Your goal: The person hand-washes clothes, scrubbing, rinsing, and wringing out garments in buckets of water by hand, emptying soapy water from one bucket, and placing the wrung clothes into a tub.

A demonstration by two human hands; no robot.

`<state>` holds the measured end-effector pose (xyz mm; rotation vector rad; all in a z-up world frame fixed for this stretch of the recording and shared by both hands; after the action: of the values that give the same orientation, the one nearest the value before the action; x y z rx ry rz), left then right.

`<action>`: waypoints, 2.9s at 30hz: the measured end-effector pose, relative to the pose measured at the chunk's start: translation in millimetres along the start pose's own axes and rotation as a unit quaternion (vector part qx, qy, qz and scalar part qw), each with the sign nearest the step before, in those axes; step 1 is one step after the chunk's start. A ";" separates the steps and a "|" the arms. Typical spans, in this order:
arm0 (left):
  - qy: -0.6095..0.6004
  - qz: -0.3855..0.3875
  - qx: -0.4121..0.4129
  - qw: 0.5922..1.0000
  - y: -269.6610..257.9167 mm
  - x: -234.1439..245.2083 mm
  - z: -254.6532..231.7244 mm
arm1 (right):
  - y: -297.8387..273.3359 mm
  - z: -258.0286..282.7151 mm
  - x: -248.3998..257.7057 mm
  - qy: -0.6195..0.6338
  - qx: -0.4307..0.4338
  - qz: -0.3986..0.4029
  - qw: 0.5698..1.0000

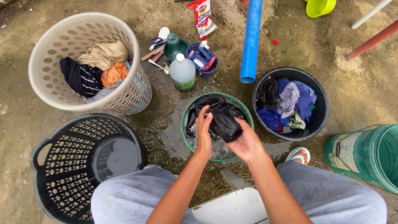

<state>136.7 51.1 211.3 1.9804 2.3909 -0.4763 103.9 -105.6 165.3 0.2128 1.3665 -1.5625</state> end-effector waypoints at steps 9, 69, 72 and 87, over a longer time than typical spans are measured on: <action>-0.169 0.046 0.092 0.980 9.5 -13.8 -22.8 | -56.3 -22.9 -37.5 -0.028 -0.067 -0.161 0.984; 0.336 0.154 -0.112 0.922 31.3 0.7 70.9 | 18.8 87.7 -45.5 -0.633 0.240 0.045 0.734; 0.430 0.185 -0.100 0.878 19.2 -29.1 39.0 | -34.3 104.5 -104.1 -0.576 0.233 0.088 0.778; -0.012 0.048 -0.076 0.996 40.4 8.7 -68.9 | -144.5 218.7 -146.3 -0.340 0.397 0.109 0.846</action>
<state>186.9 81.8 266.1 2.0012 2.2306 -0.3049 164.9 -225.6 433.6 0.2630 0.0929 -1.6936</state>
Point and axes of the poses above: each hand's wrist, its own y-axis towards the middle knuckle, its own x-axis out of the back of the hand, z = x × y, the point moved 10 cm from there along y, towards the middle knuckle, and after that the axes turned 6 degrees about y, right-handed, at the moved point
